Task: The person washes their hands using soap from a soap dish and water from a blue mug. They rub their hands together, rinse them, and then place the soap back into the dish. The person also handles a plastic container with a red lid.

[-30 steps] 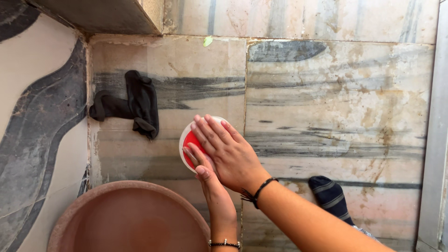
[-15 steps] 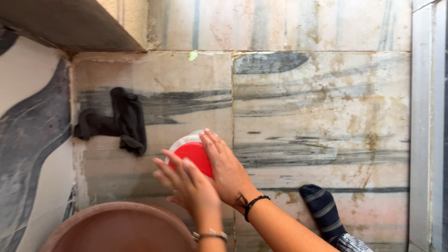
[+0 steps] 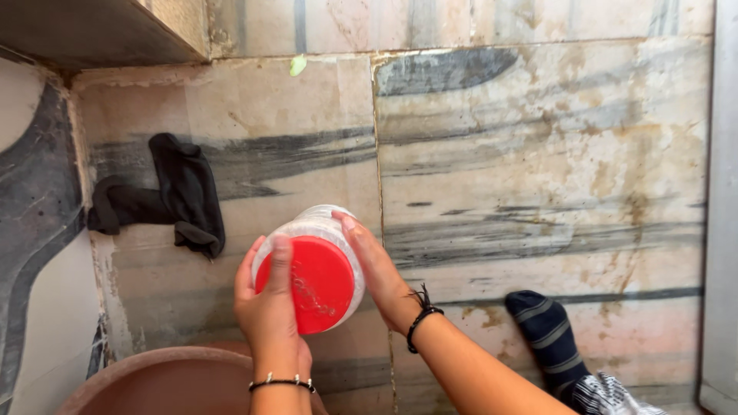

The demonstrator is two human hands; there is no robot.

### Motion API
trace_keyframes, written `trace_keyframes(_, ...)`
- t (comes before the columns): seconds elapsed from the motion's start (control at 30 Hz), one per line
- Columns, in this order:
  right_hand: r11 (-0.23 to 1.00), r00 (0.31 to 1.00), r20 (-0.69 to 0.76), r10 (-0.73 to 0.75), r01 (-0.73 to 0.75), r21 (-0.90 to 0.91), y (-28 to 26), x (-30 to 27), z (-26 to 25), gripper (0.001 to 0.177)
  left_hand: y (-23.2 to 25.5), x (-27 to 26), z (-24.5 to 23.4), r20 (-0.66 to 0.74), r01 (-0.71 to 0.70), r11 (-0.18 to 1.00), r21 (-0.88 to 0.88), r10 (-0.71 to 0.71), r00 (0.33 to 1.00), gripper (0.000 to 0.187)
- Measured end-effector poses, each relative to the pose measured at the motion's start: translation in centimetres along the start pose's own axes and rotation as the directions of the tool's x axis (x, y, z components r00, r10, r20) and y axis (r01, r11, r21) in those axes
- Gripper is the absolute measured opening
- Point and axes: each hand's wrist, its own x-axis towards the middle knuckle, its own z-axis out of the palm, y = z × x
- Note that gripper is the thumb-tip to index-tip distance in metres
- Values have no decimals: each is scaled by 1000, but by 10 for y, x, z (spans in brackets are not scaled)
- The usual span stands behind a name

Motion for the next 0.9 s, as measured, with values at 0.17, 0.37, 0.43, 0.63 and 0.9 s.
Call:
trace_keyframes(0.17, 958, 996, -17, 86, -78, 276, 16, 11, 1, 60, -18, 17, -10, 91, 20, 950, -312, 9, 996, 54)
trace_keyframes(0.37, 891, 987, -51, 153, -115, 439, 31, 19, 3, 62, -31, 27, -17, 273, 113, 862, -493, 31, 961, 51)
trace_keyframes(0.43, 831, 981, -79, 179, -107, 545, 34, 17, 7, 63, -34, 26, -17, 293, 132, 864, -485, 18, 956, 56)
trace_keyframes(0.63, 787, 946, -87, 312, -207, 581, 41, -7, 16, 66, -52, 33, -24, 333, 219, 842, -494, -50, 942, 75)
trace_keyframes(0.9, 920, 923, -95, 372, -380, -89, 32, -46, -10, 60, -109, -4, -50, 305, 411, 819, -400, -303, 903, 96)
